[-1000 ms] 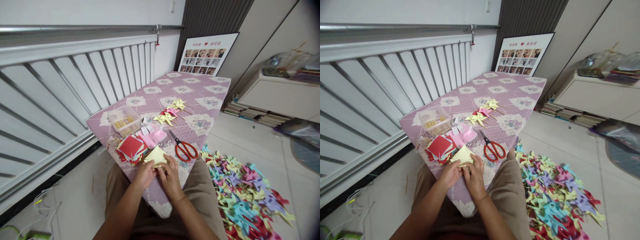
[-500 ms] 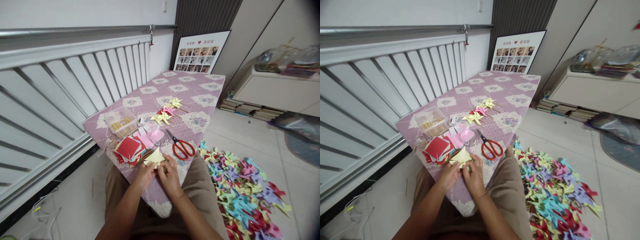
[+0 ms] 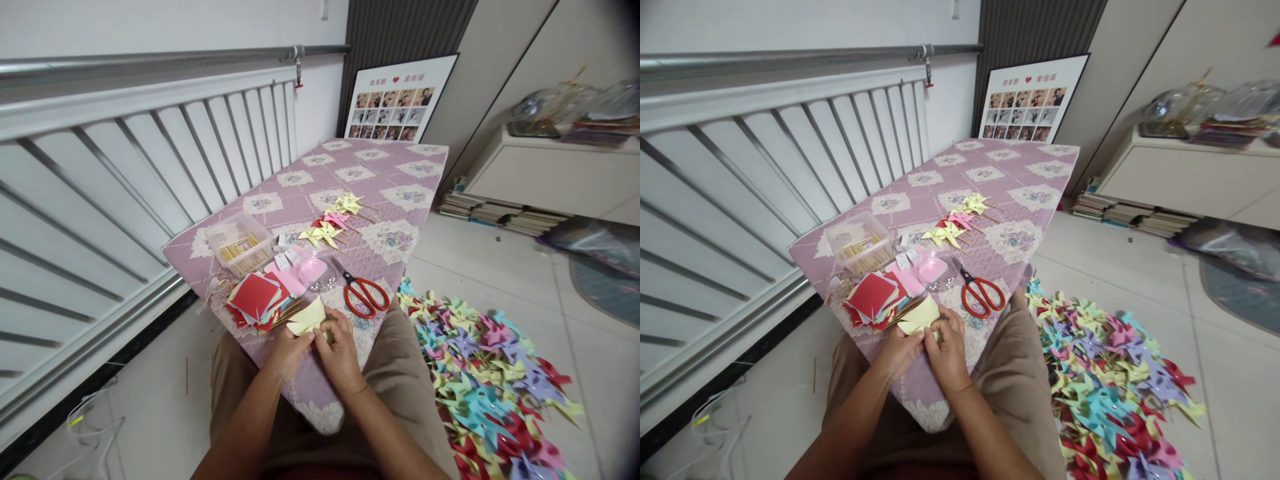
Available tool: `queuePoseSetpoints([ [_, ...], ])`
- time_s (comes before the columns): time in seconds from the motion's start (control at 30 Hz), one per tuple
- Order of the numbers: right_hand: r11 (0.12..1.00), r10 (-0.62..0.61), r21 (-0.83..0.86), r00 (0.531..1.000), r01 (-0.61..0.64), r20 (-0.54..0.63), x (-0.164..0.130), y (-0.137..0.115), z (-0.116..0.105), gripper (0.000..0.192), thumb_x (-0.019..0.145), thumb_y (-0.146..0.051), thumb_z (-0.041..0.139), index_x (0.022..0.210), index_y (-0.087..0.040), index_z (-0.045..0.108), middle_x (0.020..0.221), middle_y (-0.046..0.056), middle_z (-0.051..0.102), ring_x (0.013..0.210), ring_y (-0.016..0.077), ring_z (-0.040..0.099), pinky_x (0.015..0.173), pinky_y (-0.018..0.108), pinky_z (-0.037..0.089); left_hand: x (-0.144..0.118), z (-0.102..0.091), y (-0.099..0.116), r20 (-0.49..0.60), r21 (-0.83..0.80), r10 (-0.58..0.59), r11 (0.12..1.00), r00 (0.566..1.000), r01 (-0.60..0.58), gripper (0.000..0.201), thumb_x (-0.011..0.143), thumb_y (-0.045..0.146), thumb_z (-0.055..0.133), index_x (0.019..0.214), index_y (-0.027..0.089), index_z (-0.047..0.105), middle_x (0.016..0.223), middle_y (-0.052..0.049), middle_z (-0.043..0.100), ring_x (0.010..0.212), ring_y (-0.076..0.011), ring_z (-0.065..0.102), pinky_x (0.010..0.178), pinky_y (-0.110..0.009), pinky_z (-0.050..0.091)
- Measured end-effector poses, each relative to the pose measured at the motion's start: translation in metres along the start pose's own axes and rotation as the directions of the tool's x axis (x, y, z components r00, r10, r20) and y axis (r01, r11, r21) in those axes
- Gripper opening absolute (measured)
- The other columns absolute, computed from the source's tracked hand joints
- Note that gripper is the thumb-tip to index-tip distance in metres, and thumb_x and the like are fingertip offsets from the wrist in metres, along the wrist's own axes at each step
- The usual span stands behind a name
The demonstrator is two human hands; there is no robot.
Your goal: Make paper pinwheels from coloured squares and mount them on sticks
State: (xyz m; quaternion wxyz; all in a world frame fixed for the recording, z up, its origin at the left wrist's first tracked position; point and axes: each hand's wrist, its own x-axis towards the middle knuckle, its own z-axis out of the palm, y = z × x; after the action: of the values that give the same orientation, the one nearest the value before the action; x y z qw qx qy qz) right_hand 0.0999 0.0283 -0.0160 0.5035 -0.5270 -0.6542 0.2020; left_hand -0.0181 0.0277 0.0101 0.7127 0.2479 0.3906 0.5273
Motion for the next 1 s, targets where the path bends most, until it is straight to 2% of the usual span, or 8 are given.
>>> queuePoseSetpoints([
  [0.27,1.0,0.003,-0.005,1.0,-0.003,-0.019,0.0,0.001,0.001,0.013,0.083,-0.019,0.058,0.073,-0.023,0.051,0.116,0.011,0.06,0.113,0.0274,0.051,0.098,0.051,0.038,-0.003,0.004,0.004,-0.042,-0.002,-0.013,1.0,0.999,0.013,0.032,0.063,0.02,0.079,0.094,0.022,0.071,0.102,-0.006,0.074,0.102,-0.0262,0.066,0.085,-0.035,0.053],
  [0.43,0.998,0.053,0.027,0.996,-0.051,-0.068,-0.002,0.004,0.005,0.012,0.079,-0.019,0.061,0.084,-0.023,0.05,0.117,0.012,0.059,0.113,0.0278,0.052,0.099,0.052,0.04,-0.001,0.005,0.002,-0.066,0.023,-0.025,0.999,0.997,0.027,0.027,0.066,0.021,0.075,0.092,0.022,0.071,0.096,-0.006,0.075,0.093,-0.0246,0.067,0.076,-0.032,0.053],
  [0.57,0.985,0.163,0.062,0.982,-0.158,-0.094,-0.004,0.006,0.006,0.041,0.077,-0.022,0.063,0.115,-0.018,0.05,0.122,0.016,0.057,0.117,0.0286,0.052,0.102,0.051,0.041,0.001,0.003,0.0,-0.098,0.038,-0.051,0.998,0.994,0.055,0.023,0.066,0.022,0.075,0.088,0.019,0.07,0.085,-0.006,0.074,0.077,-0.021,0.067,0.067,-0.029,0.051],
  [0.7,0.955,0.26,0.155,0.965,-0.252,-0.032,-0.001,0.005,0.002,0.067,0.074,-0.026,0.067,0.135,-0.016,0.039,0.131,0.018,0.053,0.124,0.0301,0.049,0.105,0.051,0.038,0.003,-0.001,-0.002,-0.156,0.088,-0.071,0.993,0.985,0.085,0.021,0.065,0.023,0.076,0.084,0.018,0.069,0.075,-0.005,0.073,0.064,-0.0162,0.064,0.058,-0.026,0.046],
  [0.77,0.916,0.32,0.237,0.946,-0.324,0.058,0.004,0.004,-0.003,0.074,0.072,-0.029,0.07,0.137,-0.016,0.037,0.129,0.017,0.056,0.119,0.0296,0.054,0.101,0.049,0.042,0.003,-0.002,-0.002,-0.179,0.144,-0.081,0.984,0.981,0.108,0.021,0.065,0.023,0.075,0.084,0.017,0.068,0.073,-0.004,0.072,0.059,-0.0146,0.061,0.055,-0.025,0.044],
  [0.87,0.769,0.418,0.405,0.869,-0.494,0.267,0.014,0.002,-0.016,0.072,0.073,-0.036,0.07,0.135,-0.019,0.038,0.106,0.009,0.068,0.089,0.0239,0.066,0.079,0.04,0.053,0.002,-0.004,0.0,-0.187,0.214,-0.105,0.966,0.977,0.145,0.027,0.065,0.024,0.074,0.089,0.015,0.067,0.073,-0.005,0.072,0.055,-0.0134,0.059,0.053,-0.024,0.043],
  [0.93,0.651,0.469,0.484,0.811,-0.585,0.35,0.021,0.0,-0.026,0.063,0.075,-0.041,0.07,0.129,-0.02,0.045,0.08,0.0,0.068,0.066,0.0177,0.063,0.062,0.031,0.052,-0.001,-0.005,0.003,-0.177,0.256,-0.111,0.954,0.978,0.155,0.031,0.065,0.025,0.073,0.093,0.014,0.067,0.072,-0.005,0.071,0.054,-0.0135,0.059,0.052,-0.024,0.043],
  [1.0,0.588,0.495,0.509,0.777,-0.629,0.389,0.028,-0.003,-0.037,0.055,0.072,-0.044,0.073,0.117,-0.019,0.054,0.063,-0.006,0.061,0.053,0.0137,0.057,0.054,0.026,0.047,-0.004,-0.006,0.006,-0.159,0.297,-0.119,0.941,0.98,0.162,0.032,0.065,0.025,0.073,0.094,0.013,0.067,0.07,-0.005,0.071,0.053,-0.0135,0.059,0.051,-0.024,0.043],
])
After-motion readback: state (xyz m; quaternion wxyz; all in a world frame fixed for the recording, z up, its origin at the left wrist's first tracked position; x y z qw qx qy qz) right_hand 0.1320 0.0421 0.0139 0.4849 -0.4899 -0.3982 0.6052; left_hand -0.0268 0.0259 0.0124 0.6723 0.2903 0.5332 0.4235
